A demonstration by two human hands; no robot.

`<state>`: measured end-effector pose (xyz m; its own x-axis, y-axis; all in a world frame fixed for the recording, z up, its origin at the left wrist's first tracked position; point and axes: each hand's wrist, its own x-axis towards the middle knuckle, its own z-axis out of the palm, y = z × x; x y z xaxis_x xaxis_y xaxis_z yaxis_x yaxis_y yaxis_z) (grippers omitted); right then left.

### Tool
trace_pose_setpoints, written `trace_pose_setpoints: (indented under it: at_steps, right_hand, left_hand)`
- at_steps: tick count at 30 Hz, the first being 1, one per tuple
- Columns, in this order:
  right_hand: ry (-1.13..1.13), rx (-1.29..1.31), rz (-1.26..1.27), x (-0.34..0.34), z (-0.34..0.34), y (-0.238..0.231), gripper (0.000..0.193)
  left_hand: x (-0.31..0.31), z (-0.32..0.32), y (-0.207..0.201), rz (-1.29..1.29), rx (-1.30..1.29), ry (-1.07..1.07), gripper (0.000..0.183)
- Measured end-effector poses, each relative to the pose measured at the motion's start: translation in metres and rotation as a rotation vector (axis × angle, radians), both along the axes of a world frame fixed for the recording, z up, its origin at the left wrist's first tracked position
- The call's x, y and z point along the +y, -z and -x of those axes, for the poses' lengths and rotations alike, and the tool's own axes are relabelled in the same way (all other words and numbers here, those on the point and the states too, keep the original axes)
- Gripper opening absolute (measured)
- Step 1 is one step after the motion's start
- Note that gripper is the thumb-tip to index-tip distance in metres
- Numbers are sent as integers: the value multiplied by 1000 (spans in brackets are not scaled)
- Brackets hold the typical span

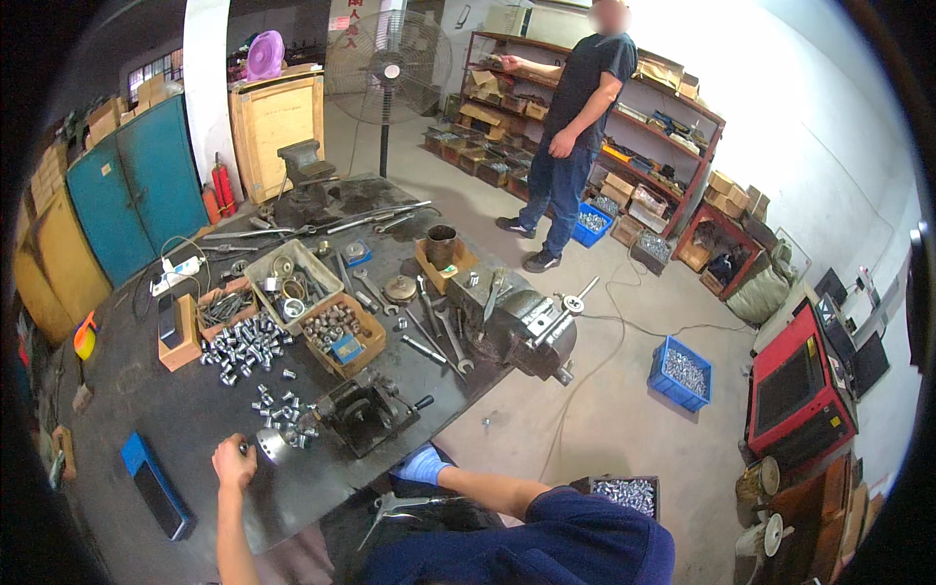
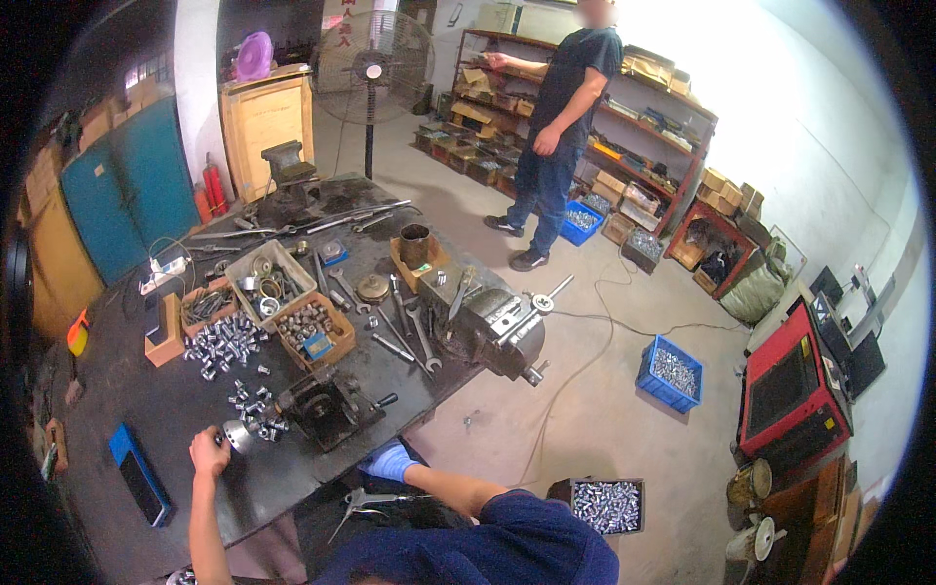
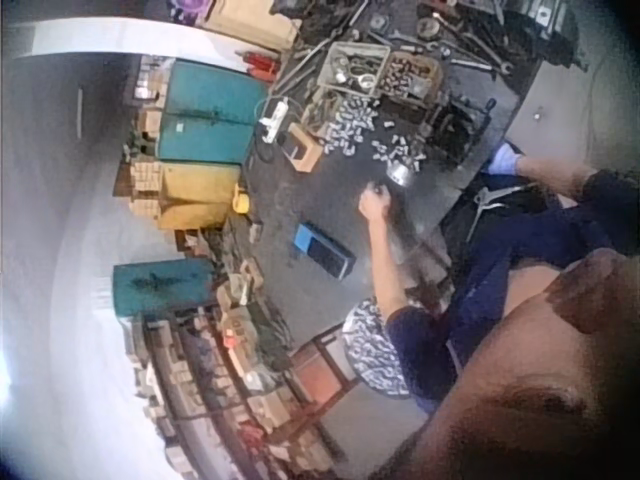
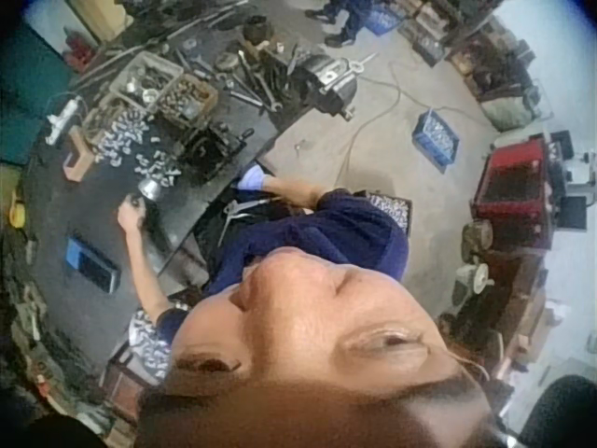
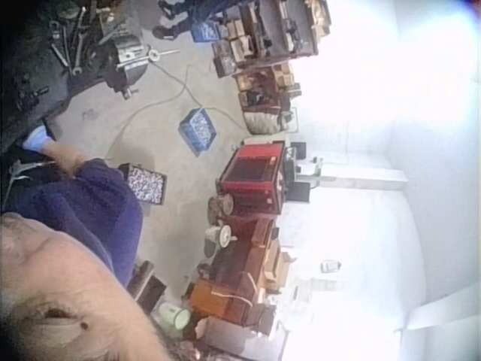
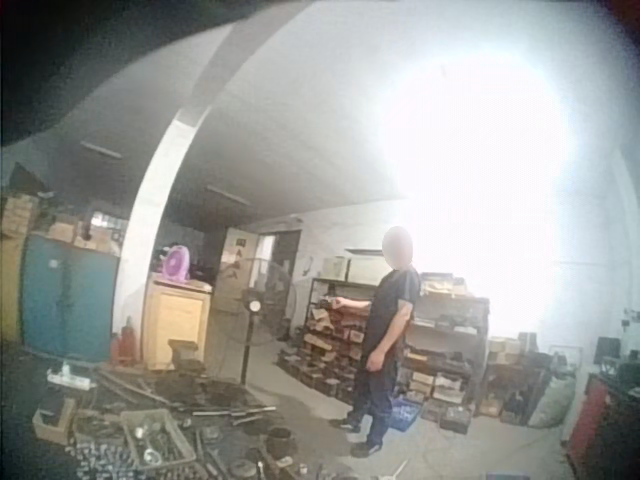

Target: The person picks up metal bolts and small components from a table and a storage shelf, then fits a bolt into a larger metal assembly held in a vice.

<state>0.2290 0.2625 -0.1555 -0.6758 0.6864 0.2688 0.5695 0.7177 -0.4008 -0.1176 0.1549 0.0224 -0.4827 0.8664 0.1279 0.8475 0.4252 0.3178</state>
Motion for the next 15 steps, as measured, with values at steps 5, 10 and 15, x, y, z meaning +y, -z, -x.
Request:
trace_pose_setpoints:
  at_steps: [5,10,15]
  right_hand:
    - [-27,15,28,-2,0,-15,46]
    - [-11,14,20,-5,-2,-21,45]
    - [-5,-9,-4,-3,0,-8,47]
  left_hand:
    - [0,1,5,-21,23,20,19]
    - [0,1,4,-15,3,2,17]
    - [-6,0,3,-45,-68,-39,18]
